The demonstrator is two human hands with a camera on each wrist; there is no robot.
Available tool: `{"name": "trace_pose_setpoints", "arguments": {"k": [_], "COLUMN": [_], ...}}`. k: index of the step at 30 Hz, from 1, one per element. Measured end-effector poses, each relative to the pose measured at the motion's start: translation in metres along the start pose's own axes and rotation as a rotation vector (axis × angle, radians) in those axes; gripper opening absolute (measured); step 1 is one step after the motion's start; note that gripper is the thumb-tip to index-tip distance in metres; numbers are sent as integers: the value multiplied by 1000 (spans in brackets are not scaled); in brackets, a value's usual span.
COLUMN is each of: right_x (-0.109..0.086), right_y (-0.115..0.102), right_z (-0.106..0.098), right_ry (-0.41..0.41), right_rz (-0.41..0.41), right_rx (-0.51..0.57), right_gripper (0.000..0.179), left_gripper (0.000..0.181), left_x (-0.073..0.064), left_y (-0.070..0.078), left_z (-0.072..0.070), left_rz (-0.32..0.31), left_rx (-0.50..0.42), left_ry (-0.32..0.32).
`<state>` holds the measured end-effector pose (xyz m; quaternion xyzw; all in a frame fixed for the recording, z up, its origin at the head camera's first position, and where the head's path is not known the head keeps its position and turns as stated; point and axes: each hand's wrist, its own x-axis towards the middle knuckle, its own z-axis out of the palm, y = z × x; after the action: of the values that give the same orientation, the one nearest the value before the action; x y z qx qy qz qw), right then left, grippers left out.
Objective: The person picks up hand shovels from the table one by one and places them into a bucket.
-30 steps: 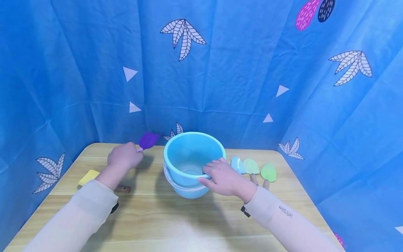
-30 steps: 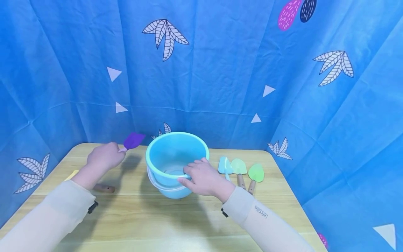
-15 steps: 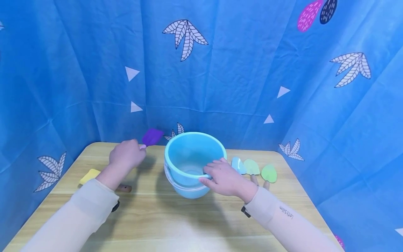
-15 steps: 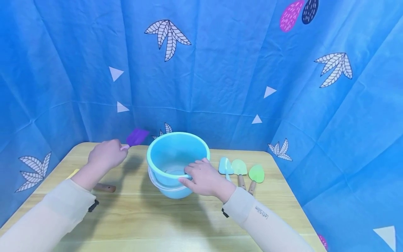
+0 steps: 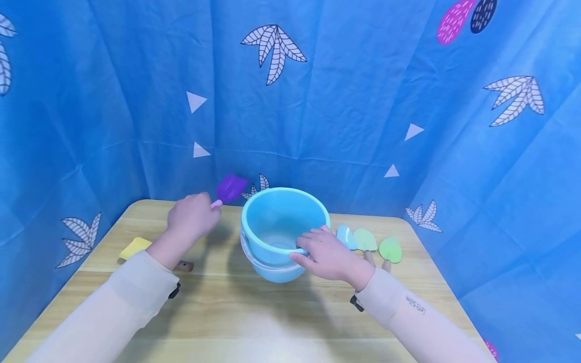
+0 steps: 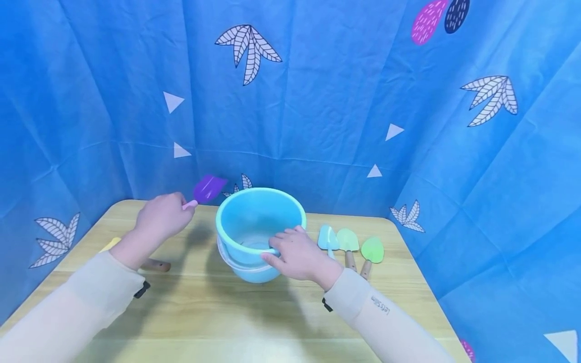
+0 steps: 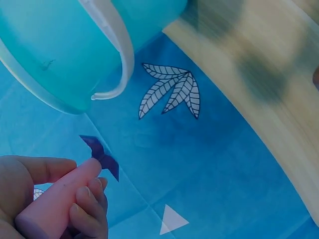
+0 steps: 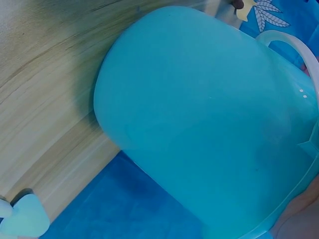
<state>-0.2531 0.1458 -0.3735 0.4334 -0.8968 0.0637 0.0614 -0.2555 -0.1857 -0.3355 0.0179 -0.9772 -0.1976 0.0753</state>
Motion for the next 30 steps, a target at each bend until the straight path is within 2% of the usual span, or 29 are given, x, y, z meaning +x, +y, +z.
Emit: {"name": "trace_pose_setpoints", "arguments": {"k": [10, 18, 23, 30], "right_x": [0, -1, -1, -1], "right_y": [2, 3, 2, 2], "right_z": [2, 3, 3, 1], "right_ry": [11, -1, 4, 14], "right_rz": [-1, 11, 6, -2], "right_rx": [0, -6, -3, 0], "right_gripper": [34, 34, 35, 37], "left_gripper": [36, 31, 30, 30], "left_x": [-3, -11, -15, -20], "left_y": [15, 30, 39, 43], "left_z": [-1, -2, -2, 2], "left_rz": [26, 84, 128, 140], "left_rx": [-23, -25, -31, -54], "left_ry": [48, 80, 85, 72]}}
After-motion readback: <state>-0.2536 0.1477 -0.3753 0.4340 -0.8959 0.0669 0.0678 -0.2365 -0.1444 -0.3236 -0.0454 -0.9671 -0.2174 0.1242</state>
